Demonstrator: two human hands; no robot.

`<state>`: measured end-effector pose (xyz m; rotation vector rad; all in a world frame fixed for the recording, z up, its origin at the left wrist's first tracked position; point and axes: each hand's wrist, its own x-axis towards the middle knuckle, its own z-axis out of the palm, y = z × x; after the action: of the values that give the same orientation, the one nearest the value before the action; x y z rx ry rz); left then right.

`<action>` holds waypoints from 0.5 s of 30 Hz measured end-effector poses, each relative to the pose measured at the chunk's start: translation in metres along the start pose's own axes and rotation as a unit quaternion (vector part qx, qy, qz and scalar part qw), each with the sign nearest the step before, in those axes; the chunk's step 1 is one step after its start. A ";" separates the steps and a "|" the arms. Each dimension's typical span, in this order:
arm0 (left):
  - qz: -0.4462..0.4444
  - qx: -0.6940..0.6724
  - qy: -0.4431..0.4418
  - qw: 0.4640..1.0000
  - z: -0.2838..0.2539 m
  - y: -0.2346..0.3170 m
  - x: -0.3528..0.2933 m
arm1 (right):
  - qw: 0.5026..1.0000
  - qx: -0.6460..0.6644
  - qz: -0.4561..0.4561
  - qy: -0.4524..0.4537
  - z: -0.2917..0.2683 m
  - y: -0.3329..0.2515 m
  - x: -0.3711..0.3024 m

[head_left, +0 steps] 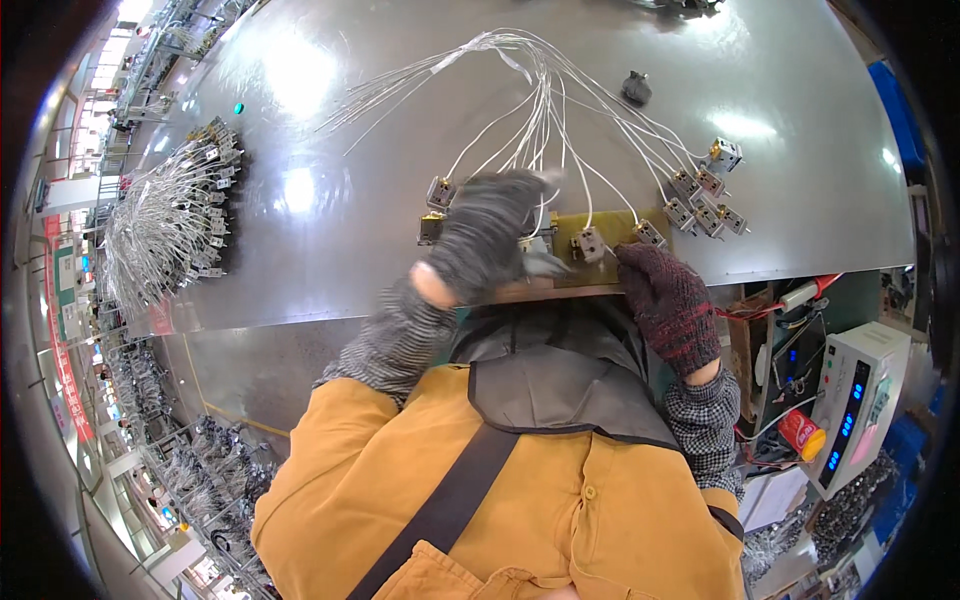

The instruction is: Connecting wiring harness bundles to electronic components on an assembly fixture.

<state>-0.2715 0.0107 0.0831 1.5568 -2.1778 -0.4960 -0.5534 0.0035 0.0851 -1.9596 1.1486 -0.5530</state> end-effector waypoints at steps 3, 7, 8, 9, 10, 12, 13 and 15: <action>-0.052 0.061 -0.094 0.992 -0.039 -0.039 -0.011 | 0.994 0.097 0.017 -0.043 0.004 0.002 -0.001; -0.037 0.021 -0.116 0.992 -0.041 -0.050 -0.014 | 0.968 0.215 0.032 -0.125 0.022 0.005 -0.003; -0.060 -0.072 -0.082 0.992 -0.036 -0.045 -0.014 | 0.981 0.159 0.014 -0.106 0.029 0.007 -0.004; -0.098 -0.164 -0.057 0.980 -0.026 -0.036 -0.013 | 0.991 0.102 -0.004 -0.086 0.036 0.008 -0.005; -0.126 -0.253 -0.032 0.959 -0.015 -0.025 -0.013 | 0.996 0.045 -0.020 -0.068 0.039 0.011 -0.008; -0.145 -0.328 -0.006 0.934 0.000 -0.008 -0.012 | 0.998 0.025 0.009 -0.048 0.035 0.021 -0.011; -0.138 -0.368 0.015 0.919 0.009 0.001 -0.012 | 0.999 0.023 0.019 -0.034 0.030 0.026 -0.012; -0.172 -0.544 0.020 0.821 0.027 0.014 -0.011 | 1.000 -0.015 0.000 0.007 0.015 0.038 -0.011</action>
<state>-0.2934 0.0270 0.0659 1.1925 -1.0945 -1.4683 -0.5682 0.0080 0.0453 -1.9838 1.1726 -0.5540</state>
